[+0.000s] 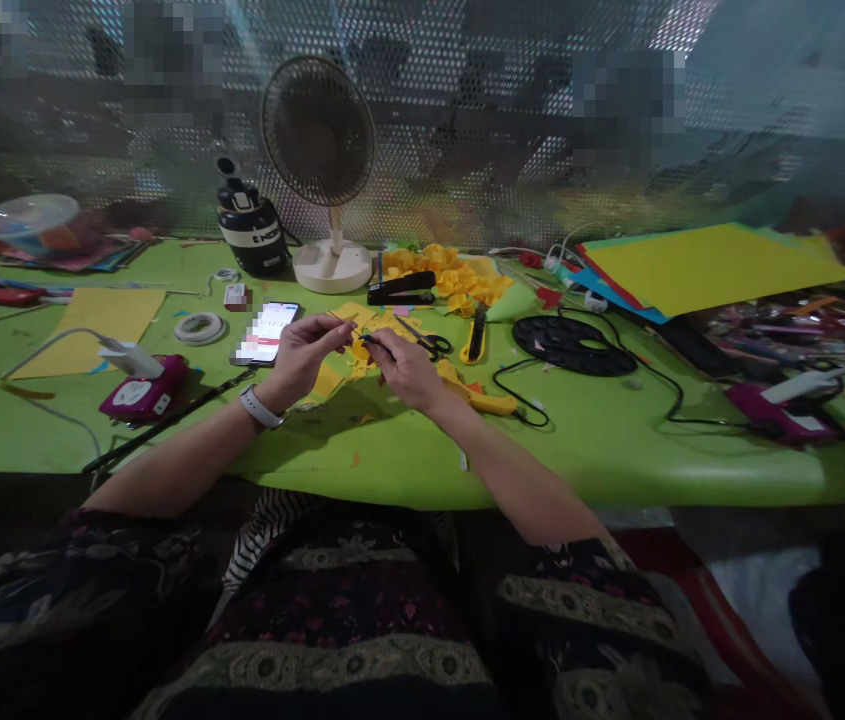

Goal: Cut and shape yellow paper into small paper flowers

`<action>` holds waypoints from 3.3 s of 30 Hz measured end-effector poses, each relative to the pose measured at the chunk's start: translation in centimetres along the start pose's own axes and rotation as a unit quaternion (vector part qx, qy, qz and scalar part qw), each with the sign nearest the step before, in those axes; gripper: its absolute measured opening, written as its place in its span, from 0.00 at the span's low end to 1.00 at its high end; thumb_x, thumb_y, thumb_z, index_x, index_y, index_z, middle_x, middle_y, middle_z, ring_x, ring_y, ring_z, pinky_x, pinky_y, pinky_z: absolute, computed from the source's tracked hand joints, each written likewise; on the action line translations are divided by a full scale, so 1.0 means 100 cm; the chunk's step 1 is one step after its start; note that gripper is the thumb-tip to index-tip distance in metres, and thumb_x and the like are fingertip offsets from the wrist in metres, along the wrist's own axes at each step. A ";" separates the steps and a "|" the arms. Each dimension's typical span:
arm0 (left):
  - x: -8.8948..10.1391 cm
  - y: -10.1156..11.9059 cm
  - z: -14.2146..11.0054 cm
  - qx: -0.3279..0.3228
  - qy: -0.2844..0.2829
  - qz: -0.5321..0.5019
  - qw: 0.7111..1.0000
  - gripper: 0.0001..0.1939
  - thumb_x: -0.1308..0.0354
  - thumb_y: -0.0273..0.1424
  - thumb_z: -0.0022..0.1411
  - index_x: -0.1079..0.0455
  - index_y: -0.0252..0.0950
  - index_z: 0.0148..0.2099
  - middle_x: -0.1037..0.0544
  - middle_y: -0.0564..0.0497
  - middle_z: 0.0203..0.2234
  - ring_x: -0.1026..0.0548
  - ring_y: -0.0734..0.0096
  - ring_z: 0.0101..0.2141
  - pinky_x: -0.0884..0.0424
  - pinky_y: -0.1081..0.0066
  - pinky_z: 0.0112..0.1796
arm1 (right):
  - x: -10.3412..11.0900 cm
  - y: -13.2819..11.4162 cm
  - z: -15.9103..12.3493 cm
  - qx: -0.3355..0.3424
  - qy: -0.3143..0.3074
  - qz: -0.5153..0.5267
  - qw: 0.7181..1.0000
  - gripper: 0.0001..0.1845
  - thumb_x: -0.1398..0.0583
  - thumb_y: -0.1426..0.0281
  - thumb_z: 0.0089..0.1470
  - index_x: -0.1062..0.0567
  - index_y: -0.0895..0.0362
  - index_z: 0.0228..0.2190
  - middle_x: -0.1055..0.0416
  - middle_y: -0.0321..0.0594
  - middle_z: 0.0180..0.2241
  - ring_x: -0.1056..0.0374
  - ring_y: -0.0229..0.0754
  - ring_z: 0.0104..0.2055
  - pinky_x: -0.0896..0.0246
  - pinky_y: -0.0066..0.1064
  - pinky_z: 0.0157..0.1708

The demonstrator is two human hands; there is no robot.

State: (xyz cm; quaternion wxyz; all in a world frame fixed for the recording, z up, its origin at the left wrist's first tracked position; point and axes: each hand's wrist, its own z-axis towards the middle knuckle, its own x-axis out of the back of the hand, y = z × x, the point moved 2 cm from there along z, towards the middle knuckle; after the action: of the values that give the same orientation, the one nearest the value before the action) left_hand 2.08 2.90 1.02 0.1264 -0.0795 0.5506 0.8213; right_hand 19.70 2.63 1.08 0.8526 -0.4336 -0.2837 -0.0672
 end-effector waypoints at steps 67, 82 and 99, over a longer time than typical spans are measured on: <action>0.000 0.004 0.001 -0.020 0.005 0.013 1.000 0.10 0.27 0.37 0.50 0.19 0.37 0.33 0.20 0.52 0.25 0.27 0.79 0.25 0.29 0.75 0.29 | 0.001 0.005 0.000 0.016 0.032 -0.069 0.997 0.19 0.38 0.53 0.57 0.25 0.56 0.31 0.25 0.42 0.31 0.31 0.41 0.31 0.35 0.33 0.33; 0.000 0.006 0.002 -0.014 0.022 0.027 0.999 0.13 0.27 0.39 0.49 0.19 0.37 0.33 0.21 0.52 0.24 0.27 0.78 0.25 0.30 0.74 0.29 | 0.003 0.000 0.000 0.011 -0.007 -0.100 0.995 0.13 0.38 0.59 0.57 0.24 0.57 0.29 0.26 0.41 0.29 0.33 0.40 0.29 0.38 0.33 0.32; 0.001 0.003 0.003 0.009 0.021 0.008 1.000 0.13 0.27 0.39 0.49 0.20 0.36 0.33 0.21 0.52 0.24 0.27 0.79 0.25 0.30 0.75 0.29 | 0.006 0.000 0.001 0.002 0.020 -0.122 0.992 0.18 0.36 0.55 0.55 0.30 0.55 0.25 0.29 0.39 0.27 0.37 0.40 0.29 0.44 0.32 0.31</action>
State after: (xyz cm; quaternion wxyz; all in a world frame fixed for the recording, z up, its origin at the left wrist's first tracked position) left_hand 1.86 3.06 1.37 0.1092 -0.0909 0.5610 0.8155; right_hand 20.18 2.78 1.43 0.8444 -0.3927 -0.3176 -0.1789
